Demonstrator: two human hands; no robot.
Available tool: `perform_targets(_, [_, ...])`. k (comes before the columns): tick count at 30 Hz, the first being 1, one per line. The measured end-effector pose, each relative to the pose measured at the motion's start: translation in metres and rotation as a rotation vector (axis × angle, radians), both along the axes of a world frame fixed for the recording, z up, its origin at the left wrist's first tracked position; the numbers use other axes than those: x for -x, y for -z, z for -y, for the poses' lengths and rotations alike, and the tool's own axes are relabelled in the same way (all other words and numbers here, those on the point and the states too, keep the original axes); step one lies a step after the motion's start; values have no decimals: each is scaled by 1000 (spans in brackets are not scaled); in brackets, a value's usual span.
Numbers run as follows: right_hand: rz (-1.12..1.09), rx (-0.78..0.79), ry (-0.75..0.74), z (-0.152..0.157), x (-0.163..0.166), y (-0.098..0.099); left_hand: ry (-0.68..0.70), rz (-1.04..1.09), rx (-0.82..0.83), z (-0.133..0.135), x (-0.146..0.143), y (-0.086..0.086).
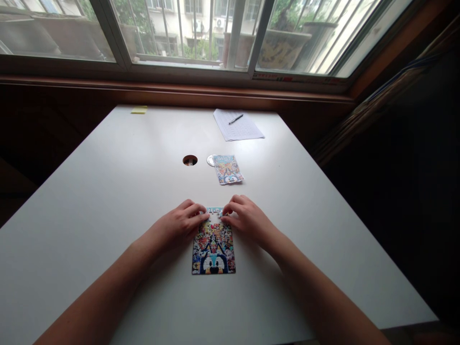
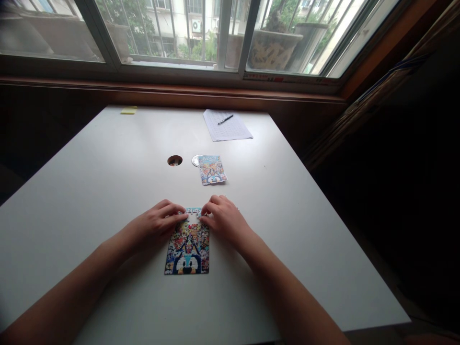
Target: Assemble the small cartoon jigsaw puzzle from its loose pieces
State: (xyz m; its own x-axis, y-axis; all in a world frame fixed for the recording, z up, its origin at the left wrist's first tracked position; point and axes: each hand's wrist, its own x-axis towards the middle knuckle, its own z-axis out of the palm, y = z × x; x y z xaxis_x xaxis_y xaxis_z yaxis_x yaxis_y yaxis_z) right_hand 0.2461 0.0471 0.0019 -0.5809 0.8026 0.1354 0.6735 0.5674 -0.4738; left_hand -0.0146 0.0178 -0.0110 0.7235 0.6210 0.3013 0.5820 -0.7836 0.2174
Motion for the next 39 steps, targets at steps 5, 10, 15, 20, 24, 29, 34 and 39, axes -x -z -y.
perform_targets(5, [-36, -19, -10, 1, 3, 3, 3, 2, -8, 0, 0, 1])
perform_targets(10, [-68, -18, -13, -1, -1, 0, 2, -9, 3, 0, 1, 1])
perform_targets(15, [-92, -26, 5, -6, -10, -5, 11, -5, -5, -1, 1, 1])
perform_targets(20, [-76, 2, -13, -8, -10, -2, -15, -66, -68, 1, -3, 1])
perform_targets(24, [-100, 10, 28, -6, -7, 1, -76, -142, -155, 5, -12, 0])
perform_targets(29, [-127, 46, 79, -4, -3, 3, -88, -160, -181, 7, -19, 1])
perform_targets(34, [-148, 69, 97, -4, 0, 3, -70, -151, -134, 6, -19, 2])
perform_targets(39, [-158, 111, 121, -5, 1, 1, -27, -137, -103, 5, -18, 1])
